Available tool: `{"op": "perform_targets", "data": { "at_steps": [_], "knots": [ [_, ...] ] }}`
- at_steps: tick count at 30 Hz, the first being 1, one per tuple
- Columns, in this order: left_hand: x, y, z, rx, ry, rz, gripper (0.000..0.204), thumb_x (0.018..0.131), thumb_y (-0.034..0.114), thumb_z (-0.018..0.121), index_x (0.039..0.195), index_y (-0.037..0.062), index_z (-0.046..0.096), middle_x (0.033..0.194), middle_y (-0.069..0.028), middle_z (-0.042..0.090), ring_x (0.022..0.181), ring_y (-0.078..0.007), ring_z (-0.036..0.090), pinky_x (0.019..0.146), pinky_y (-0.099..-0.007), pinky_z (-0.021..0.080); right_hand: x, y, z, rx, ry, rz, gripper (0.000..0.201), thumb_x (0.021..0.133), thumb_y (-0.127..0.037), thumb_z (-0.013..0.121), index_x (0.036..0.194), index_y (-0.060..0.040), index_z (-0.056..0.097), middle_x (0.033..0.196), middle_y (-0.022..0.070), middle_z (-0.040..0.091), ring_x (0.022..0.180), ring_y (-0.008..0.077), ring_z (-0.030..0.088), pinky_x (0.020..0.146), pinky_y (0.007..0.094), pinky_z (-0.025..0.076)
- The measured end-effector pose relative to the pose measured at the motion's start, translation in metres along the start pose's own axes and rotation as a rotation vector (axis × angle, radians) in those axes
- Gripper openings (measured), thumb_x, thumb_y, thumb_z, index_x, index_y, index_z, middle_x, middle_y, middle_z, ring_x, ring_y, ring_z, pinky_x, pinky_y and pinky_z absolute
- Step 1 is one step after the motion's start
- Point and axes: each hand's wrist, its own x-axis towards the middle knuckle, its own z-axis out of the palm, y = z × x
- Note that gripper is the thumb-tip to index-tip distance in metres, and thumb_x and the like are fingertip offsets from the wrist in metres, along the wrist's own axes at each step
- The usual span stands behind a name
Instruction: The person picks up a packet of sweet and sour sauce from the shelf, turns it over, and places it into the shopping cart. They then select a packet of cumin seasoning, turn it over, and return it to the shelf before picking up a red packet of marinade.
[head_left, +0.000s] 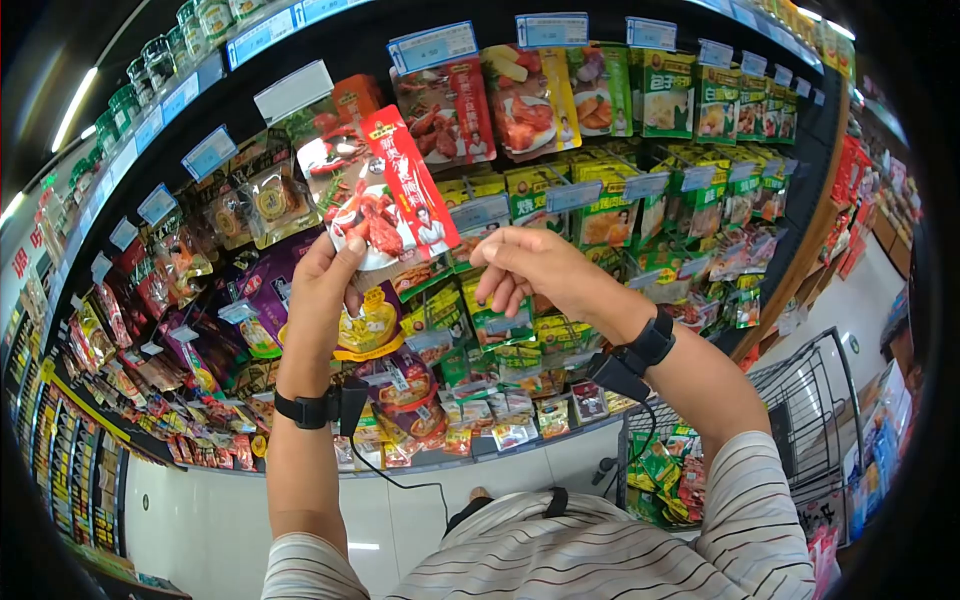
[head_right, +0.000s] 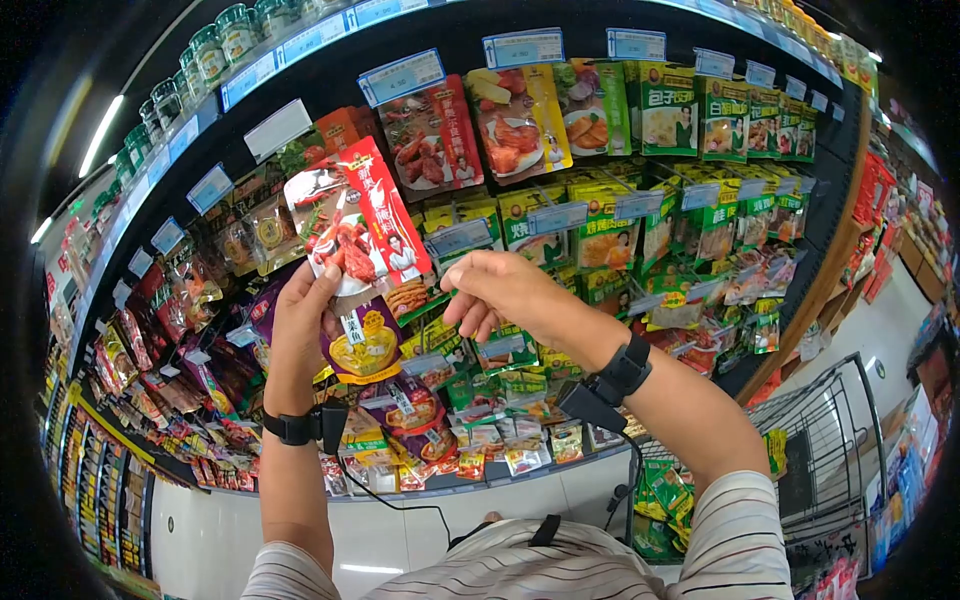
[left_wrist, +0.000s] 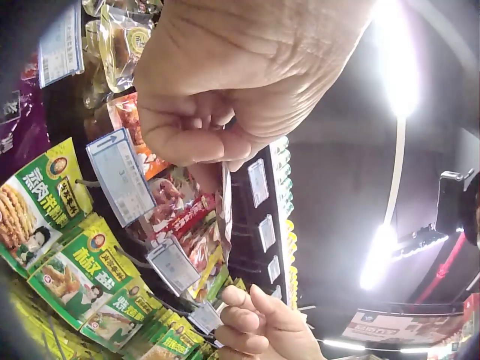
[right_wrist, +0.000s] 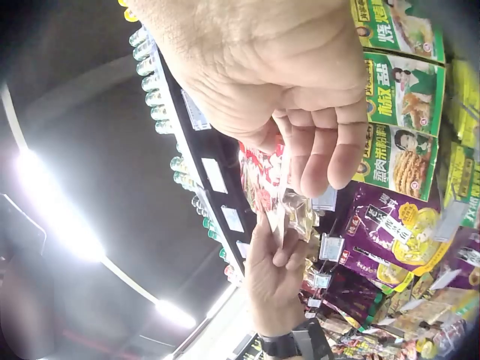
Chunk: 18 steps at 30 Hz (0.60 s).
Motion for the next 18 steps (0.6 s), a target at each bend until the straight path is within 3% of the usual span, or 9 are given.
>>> {"op": "perform_targets", "data": {
  "at_steps": [9,18],
  "knots": [
    [0.015,0.0,-0.004,0.043,0.006,-0.001,0.037,0.098,0.03,0.06,0.124,0.0029,0.062,0.082,0.0018,0.063,0.049,-0.0023,0.045,0.041,-0.018,0.035,0.01,-0.003,0.0,-0.073,0.004,-0.018,0.033,0.104,-0.029,0.048,0.114,0.0009,0.057,0.088,0.0113,0.069,0.069,0.0149,0.067,0.059,0.0263,0.055],
    [0.034,-0.003,-0.009,0.053,-0.013,0.023,0.038,0.099,0.029,0.06,0.125,0.0022,0.062,0.085,0.0014,0.064,0.05,-0.0023,0.044,0.044,-0.0184,0.034,0.016,-0.045,-0.025,-0.181,0.127,-0.097,0.027,0.101,-0.025,0.052,0.11,-0.001,0.058,0.09,0.0114,0.069,0.069,0.0151,0.067,0.058,0.0263,0.054]
  ]
}}
